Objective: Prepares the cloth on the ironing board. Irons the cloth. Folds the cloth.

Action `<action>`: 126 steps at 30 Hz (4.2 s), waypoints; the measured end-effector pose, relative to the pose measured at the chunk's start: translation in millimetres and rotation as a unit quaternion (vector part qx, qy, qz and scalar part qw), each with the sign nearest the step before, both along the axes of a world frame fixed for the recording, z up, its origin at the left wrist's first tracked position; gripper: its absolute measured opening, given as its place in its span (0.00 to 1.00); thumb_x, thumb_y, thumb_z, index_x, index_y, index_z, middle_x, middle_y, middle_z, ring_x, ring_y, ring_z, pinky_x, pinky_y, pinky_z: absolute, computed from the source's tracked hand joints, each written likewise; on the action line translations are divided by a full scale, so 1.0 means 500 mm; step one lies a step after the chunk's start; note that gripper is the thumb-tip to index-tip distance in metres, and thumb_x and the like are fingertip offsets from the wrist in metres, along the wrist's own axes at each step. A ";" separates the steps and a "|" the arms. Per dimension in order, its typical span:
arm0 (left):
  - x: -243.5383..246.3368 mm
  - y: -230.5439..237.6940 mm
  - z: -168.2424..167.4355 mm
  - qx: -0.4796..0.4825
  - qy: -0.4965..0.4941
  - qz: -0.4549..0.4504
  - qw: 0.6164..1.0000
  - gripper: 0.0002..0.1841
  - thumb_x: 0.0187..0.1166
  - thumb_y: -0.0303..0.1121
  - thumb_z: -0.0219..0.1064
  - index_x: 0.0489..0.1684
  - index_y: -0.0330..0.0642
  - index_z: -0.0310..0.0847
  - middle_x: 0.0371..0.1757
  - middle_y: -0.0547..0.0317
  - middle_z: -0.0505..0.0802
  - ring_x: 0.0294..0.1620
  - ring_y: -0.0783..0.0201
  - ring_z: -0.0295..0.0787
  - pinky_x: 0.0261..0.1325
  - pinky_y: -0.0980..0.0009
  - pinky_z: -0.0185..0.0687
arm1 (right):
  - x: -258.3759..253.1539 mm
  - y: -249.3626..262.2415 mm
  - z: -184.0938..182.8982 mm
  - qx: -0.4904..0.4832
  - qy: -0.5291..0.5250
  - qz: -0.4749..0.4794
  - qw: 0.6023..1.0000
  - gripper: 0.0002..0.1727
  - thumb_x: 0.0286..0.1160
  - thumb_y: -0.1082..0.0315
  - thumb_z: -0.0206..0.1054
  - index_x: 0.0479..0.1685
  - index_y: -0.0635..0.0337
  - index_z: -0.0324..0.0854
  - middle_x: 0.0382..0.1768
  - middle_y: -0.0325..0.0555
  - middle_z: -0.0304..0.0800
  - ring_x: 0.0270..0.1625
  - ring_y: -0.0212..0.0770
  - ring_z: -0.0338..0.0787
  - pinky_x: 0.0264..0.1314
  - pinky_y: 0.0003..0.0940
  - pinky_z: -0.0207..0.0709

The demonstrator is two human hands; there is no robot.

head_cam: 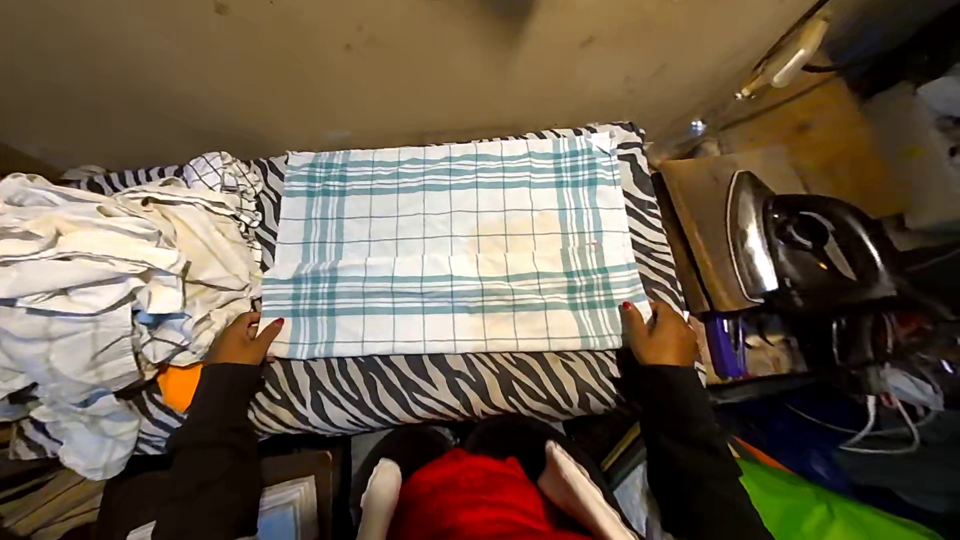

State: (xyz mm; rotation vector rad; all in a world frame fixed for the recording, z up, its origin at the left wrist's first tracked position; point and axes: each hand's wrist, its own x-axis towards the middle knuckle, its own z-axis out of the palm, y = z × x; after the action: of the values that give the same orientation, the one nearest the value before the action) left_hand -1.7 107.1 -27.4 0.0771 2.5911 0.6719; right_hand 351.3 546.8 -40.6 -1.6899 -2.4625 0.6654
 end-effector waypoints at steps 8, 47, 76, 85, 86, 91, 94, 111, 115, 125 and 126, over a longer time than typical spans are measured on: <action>0.007 -0.006 -0.006 0.064 -0.018 0.037 0.997 0.20 0.89 0.35 0.62 0.69 0.28 0.73 0.39 0.43 0.87 0.28 0.66 0.81 0.36 0.66 0.81 | 0.040 0.002 0.003 -0.025 -0.024 -0.023 0.999 0.31 0.92 0.52 0.57 0.58 0.81 0.82 0.62 0.82 0.83 0.71 0.76 0.81 0.75 0.70 0.67; 0.118 0.097 -0.152 -0.012 0.282 -0.278 0.918 0.34 0.86 0.57 0.52 0.89 0.53 0.67 0.94 0.52 0.63 0.95 0.39 0.48 0.86 0.23 0.33 | -0.037 -0.075 -0.108 0.162 0.021 0.327 0.931 0.51 0.73 0.21 0.47 0.90 0.47 0.68 0.92 0.61 0.59 0.94 0.75 0.48 0.82 0.91 0.31; -0.129 0.179 0.089 -0.226 -0.027 -0.473 0.851 0.24 0.80 0.47 0.72 0.68 0.42 0.84 0.65 0.43 0.90 0.72 0.42 0.83 0.75 0.37 0.67 | -0.368 -0.270 0.145 0.035 -0.238 0.490 0.838 0.20 0.81 0.56 0.65 0.64 0.58 0.85 0.48 0.65 0.95 0.55 0.69 0.93 0.55 0.70 0.81; 0.013 0.022 -0.027 0.054 0.287 -0.245 0.925 0.14 0.79 0.28 0.68 0.59 0.35 0.89 0.59 0.33 0.89 0.65 0.31 0.84 0.62 0.33 0.77 | -0.517 -0.400 0.169 0.018 -0.235 0.494 0.837 0.21 0.85 0.58 0.62 0.67 0.62 0.83 0.54 0.68 0.92 0.61 0.70 0.91 0.61 0.70 0.79; 0.060 -0.009 -0.063 0.080 0.285 -0.232 0.927 0.13 0.79 0.29 0.68 0.57 0.39 0.91 0.58 0.36 0.90 0.64 0.32 0.85 0.62 0.34 0.78 | -0.548 -0.411 0.167 0.020 -0.232 0.495 0.837 0.21 0.85 0.57 0.62 0.67 0.61 0.83 0.55 0.67 0.92 0.63 0.69 0.90 0.62 0.69 0.78; 0.195 -0.149 -0.169 0.165 0.327 -0.030 0.930 0.12 0.76 0.30 0.65 0.47 0.39 0.94 0.52 0.37 0.92 0.57 0.35 0.88 0.63 0.41 0.81 | -0.645 -0.464 0.137 0.049 -0.188 0.559 0.806 0.16 0.80 0.59 0.69 0.60 0.58 0.86 0.48 0.65 0.94 0.56 0.70 0.92 0.53 0.71 0.81; 0.229 -0.174 -0.124 0.160 0.316 0.027 0.935 0.12 0.78 0.28 0.62 0.44 0.35 0.94 0.46 0.39 0.95 0.47 0.42 0.94 0.55 0.47 0.87 | -0.639 -0.481 0.121 0.058 -0.141 0.539 0.828 0.14 0.76 0.59 0.72 0.51 0.60 0.87 0.41 0.64 0.93 0.48 0.69 0.93 0.44 0.70 0.82; 0.170 -0.096 -0.078 0.206 0.001 0.119 0.971 0.28 0.83 0.32 0.69 0.80 0.32 0.66 0.41 0.40 0.92 0.35 0.53 0.92 0.47 0.55 0.90 | -0.442 -0.262 0.175 0.036 -0.214 0.455 0.864 0.17 0.80 0.58 0.70 0.56 0.62 0.87 0.42 0.71 0.92 0.50 0.76 0.91 0.49 0.77 0.77; 0.150 -0.111 -0.085 0.161 0.041 0.056 0.985 0.21 0.81 0.26 0.68 0.72 0.29 0.76 0.47 0.34 0.92 0.42 0.43 0.92 0.53 0.45 0.87 | -0.349 -0.256 0.143 -0.006 -0.240 0.491 0.837 0.22 0.76 0.59 0.72 0.62 0.65 0.86 0.45 0.73 0.92 0.53 0.77 0.91 0.55 0.78 0.77; 0.083 0.089 -0.035 0.127 0.265 -0.200 0.935 0.20 0.84 0.28 0.61 0.71 0.28 0.79 0.72 0.31 0.84 0.78 0.34 0.78 0.79 0.38 0.71 | -0.303 -0.425 0.148 -0.084 -0.211 0.441 0.868 0.25 0.83 0.56 0.66 0.70 0.64 0.78 0.46 0.66 0.94 0.51 0.71 0.94 0.48 0.67 0.83; 0.066 0.103 -0.065 0.113 0.271 -0.257 0.921 0.24 0.84 0.33 0.62 0.77 0.31 0.75 0.79 0.34 0.80 0.85 0.36 0.70 0.85 0.37 0.61 | -0.299 -0.398 0.156 -0.099 -0.220 0.391 0.888 0.27 0.85 0.53 0.66 0.73 0.64 0.76 0.49 0.68 0.93 0.54 0.72 0.93 0.52 0.70 0.82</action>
State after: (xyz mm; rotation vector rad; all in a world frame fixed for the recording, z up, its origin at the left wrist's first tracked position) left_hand 31.4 158.8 -59.7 1.1189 2.7818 0.8227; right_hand 201.8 347.8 37.2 -0.8799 -3.5449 0.6471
